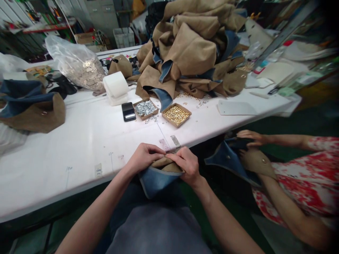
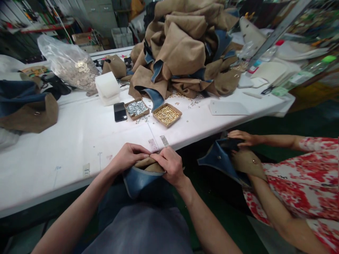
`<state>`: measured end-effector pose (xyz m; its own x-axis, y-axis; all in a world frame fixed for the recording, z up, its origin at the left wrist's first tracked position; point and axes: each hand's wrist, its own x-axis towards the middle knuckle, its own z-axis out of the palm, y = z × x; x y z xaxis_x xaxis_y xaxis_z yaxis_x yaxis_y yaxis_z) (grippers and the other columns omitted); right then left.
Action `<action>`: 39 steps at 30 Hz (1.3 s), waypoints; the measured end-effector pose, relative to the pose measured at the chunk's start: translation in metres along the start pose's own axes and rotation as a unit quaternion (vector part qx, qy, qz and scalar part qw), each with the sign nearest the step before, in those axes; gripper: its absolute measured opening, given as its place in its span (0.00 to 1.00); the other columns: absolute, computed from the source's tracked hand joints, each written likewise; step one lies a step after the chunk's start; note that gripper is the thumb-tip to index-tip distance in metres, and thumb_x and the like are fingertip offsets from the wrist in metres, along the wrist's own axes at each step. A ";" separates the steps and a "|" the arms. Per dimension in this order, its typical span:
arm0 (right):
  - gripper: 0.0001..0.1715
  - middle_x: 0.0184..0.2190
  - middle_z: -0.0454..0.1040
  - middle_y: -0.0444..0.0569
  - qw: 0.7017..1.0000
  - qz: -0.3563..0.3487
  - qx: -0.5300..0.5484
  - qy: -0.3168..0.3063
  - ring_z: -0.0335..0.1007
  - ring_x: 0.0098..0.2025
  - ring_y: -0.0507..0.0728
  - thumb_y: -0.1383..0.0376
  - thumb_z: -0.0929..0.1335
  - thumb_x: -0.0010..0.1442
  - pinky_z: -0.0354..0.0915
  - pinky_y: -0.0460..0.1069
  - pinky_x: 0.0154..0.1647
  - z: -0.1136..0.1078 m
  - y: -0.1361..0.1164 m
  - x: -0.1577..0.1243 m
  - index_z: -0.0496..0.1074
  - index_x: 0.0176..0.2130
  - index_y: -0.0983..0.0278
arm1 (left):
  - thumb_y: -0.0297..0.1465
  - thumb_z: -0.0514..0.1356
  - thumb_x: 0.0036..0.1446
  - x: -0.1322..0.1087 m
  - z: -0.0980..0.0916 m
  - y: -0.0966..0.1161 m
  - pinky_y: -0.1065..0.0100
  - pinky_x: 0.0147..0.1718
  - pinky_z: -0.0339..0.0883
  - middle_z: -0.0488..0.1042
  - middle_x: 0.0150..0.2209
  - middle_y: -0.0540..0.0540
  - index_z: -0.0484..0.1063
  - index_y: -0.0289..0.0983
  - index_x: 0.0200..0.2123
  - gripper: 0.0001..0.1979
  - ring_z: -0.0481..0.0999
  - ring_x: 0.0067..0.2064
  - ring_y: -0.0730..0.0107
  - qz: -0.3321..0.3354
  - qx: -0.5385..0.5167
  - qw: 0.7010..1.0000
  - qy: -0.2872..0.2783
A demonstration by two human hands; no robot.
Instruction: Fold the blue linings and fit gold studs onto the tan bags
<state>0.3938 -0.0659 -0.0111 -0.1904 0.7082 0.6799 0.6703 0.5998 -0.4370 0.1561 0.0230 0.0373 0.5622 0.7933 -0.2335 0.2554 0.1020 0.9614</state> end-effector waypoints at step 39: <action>0.15 0.38 0.67 0.48 0.999 0.043 0.027 -0.015 0.66 0.39 0.57 0.70 0.72 0.77 0.61 0.54 0.38 -0.017 -0.055 0.004 0.86 0.58 0.61 | 0.25 0.66 0.68 -0.073 0.005 0.036 0.67 0.50 0.78 0.91 0.46 0.51 0.92 0.45 0.50 0.16 0.89 0.46 0.65 0.076 0.057 0.995 0.020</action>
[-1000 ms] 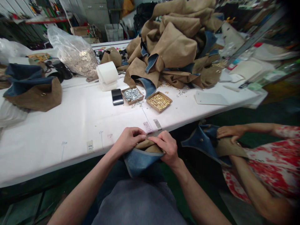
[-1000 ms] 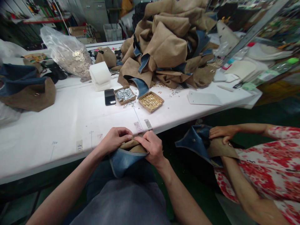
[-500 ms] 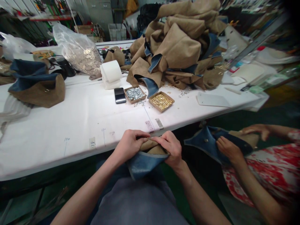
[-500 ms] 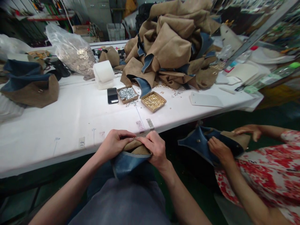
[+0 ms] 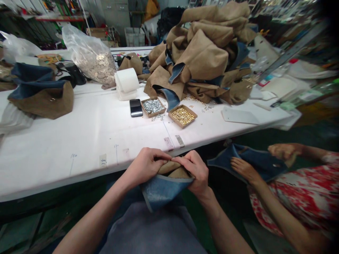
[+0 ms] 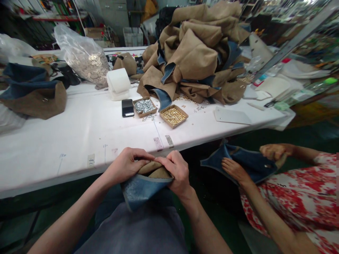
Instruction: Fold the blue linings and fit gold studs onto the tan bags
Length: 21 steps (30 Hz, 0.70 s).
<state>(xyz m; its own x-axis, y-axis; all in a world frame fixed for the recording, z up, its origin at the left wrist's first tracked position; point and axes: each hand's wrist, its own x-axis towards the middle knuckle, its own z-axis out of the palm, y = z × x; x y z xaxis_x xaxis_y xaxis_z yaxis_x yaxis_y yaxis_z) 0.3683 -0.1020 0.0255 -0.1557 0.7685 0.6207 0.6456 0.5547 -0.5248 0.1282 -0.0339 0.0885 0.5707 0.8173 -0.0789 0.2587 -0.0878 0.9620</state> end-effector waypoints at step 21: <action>0.15 0.36 0.72 0.49 0.998 0.021 0.004 0.063 0.71 0.38 0.57 0.70 0.72 0.77 0.66 0.54 0.35 -0.002 -0.027 0.012 0.88 0.56 0.58 | 0.29 0.62 0.74 -0.017 -0.018 0.011 0.62 0.57 0.76 0.87 0.52 0.44 0.90 0.44 0.55 0.17 0.84 0.54 0.60 0.038 -0.056 0.997 -0.035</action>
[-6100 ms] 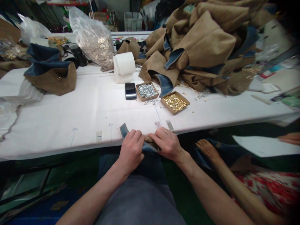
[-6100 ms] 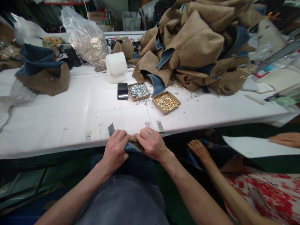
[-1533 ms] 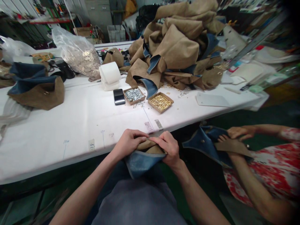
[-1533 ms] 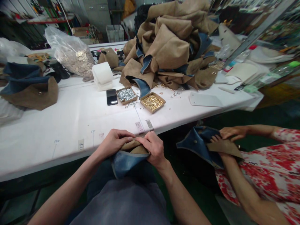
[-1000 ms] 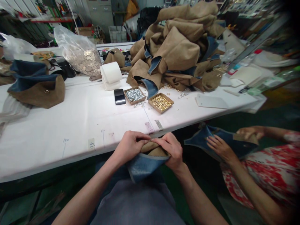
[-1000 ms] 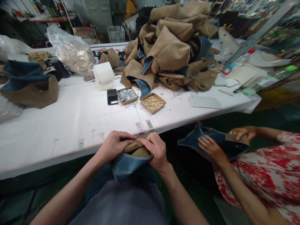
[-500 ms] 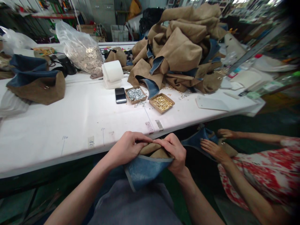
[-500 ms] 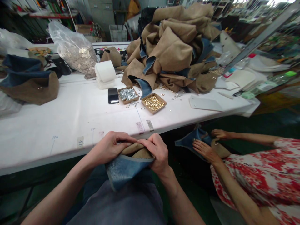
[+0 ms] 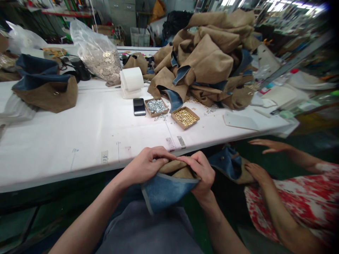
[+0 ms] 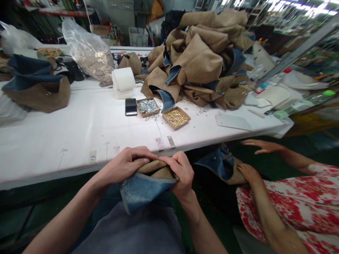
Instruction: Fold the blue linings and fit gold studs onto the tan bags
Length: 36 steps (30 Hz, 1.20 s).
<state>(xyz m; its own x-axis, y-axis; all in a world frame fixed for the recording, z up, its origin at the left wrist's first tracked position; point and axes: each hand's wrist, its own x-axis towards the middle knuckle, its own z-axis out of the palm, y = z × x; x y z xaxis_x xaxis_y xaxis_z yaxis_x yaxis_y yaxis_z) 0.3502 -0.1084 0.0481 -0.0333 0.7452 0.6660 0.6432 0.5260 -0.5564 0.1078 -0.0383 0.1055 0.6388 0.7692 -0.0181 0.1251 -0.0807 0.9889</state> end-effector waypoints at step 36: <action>0.17 0.38 0.73 0.50 0.996 -0.084 -0.036 -0.008 0.73 0.40 0.58 0.69 0.73 0.76 0.71 0.54 0.38 -0.023 -0.008 0.033 0.87 0.59 0.57 | 0.31 0.70 0.69 -0.025 0.016 0.027 0.59 0.61 0.76 0.85 0.59 0.43 0.84 0.45 0.65 0.23 0.83 0.59 0.55 0.046 0.032 0.994 0.090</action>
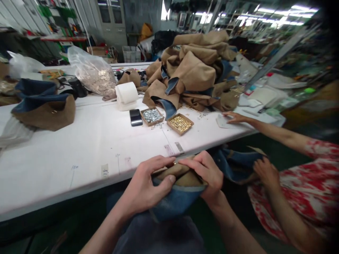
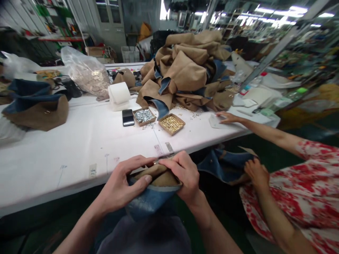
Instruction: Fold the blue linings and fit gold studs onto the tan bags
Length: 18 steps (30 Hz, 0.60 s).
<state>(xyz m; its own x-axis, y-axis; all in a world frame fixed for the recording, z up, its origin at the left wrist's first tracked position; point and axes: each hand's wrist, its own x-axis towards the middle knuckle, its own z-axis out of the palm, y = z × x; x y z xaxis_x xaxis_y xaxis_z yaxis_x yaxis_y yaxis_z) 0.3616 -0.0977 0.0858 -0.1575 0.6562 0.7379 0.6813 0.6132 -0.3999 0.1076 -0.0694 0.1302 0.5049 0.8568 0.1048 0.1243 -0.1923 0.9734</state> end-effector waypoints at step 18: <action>0.24 0.38 0.73 0.49 0.999 0.012 -0.034 0.005 0.72 0.40 0.60 0.71 0.75 0.73 0.70 0.56 0.38 0.003 0.010 -0.017 0.85 0.63 0.54 | 0.33 0.70 0.72 0.016 0.002 0.003 0.61 0.54 0.76 0.86 0.54 0.43 0.90 0.44 0.57 0.14 0.83 0.54 0.57 -0.008 -0.018 0.998 -0.051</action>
<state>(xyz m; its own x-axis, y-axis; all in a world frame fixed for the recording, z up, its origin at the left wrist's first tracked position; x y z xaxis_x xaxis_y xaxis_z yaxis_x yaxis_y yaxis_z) 0.3684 -0.1012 0.0678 -0.1339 0.6664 0.7335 0.7325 0.5651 -0.3797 0.1178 -0.0572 0.1346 0.5882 0.8058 0.0691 0.1028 -0.1593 0.9819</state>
